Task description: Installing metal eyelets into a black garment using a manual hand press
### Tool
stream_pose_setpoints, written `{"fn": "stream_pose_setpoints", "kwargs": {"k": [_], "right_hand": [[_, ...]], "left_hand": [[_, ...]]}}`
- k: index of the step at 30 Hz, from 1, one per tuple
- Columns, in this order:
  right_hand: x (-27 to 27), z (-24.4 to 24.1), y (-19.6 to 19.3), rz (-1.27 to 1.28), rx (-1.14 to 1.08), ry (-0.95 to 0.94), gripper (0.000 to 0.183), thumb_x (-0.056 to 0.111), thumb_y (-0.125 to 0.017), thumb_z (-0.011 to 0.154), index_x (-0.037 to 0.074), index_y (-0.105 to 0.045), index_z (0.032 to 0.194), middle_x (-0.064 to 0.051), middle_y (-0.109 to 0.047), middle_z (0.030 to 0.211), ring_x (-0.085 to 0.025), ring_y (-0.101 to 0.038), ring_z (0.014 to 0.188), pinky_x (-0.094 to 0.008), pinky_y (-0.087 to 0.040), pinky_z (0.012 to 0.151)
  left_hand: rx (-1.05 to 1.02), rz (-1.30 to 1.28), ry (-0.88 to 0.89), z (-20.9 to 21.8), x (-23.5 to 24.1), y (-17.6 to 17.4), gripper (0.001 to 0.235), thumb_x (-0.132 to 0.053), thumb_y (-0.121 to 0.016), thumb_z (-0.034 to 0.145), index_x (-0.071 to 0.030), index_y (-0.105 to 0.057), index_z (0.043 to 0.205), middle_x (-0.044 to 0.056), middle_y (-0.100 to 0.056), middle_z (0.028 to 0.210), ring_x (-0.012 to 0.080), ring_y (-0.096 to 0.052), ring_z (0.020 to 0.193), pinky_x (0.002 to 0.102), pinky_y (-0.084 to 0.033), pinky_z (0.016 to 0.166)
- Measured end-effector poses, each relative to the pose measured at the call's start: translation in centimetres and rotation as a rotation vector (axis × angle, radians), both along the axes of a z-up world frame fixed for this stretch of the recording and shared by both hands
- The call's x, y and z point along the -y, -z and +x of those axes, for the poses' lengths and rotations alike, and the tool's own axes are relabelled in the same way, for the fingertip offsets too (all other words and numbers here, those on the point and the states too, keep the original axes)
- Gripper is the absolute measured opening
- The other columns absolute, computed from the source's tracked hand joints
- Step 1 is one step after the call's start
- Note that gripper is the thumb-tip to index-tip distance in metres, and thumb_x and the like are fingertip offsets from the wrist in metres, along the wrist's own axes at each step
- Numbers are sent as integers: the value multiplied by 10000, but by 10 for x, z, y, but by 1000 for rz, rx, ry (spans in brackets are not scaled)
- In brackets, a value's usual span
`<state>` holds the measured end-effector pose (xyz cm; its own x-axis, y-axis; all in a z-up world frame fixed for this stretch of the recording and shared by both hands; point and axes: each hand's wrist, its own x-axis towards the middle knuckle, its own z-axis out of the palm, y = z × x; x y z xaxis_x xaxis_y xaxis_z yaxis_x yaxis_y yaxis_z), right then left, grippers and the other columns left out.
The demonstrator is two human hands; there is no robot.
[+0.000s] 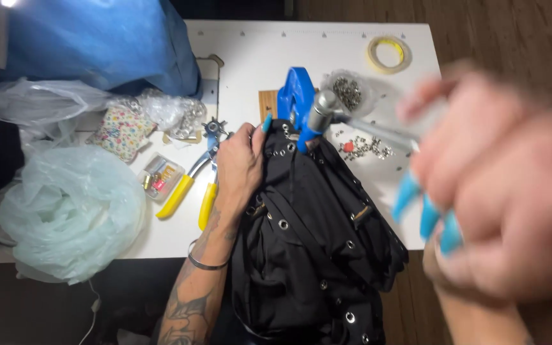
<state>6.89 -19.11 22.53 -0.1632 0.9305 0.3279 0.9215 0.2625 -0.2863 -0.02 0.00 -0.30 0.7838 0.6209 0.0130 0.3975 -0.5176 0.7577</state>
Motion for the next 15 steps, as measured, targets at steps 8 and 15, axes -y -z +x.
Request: {"fn": "stream_pose_setpoints", "kwargs": {"k": [8,15], "right_hand": [[6,-83,71,758,-311,464,384,184,-292,796,250,-340,421,92,-407,429,-32,-505,379,-402,-354,784],[-1,-63,42,601,-242,319,287,66,-463,606,175,-353,364,90,-464,412,-65,-548,397,-469,-317,801]], "left_hand": [[-1,-12,-18,-2,-1,-6,426,-429,-366,876,-61,-414,668,229,-566,640,489,-456,649,476,-322,554],[57,1,-5,-1,1,3,403,-399,-373,884,-67,-403,656,208,-562,621,451,-472,609,460,-329,550]]}}
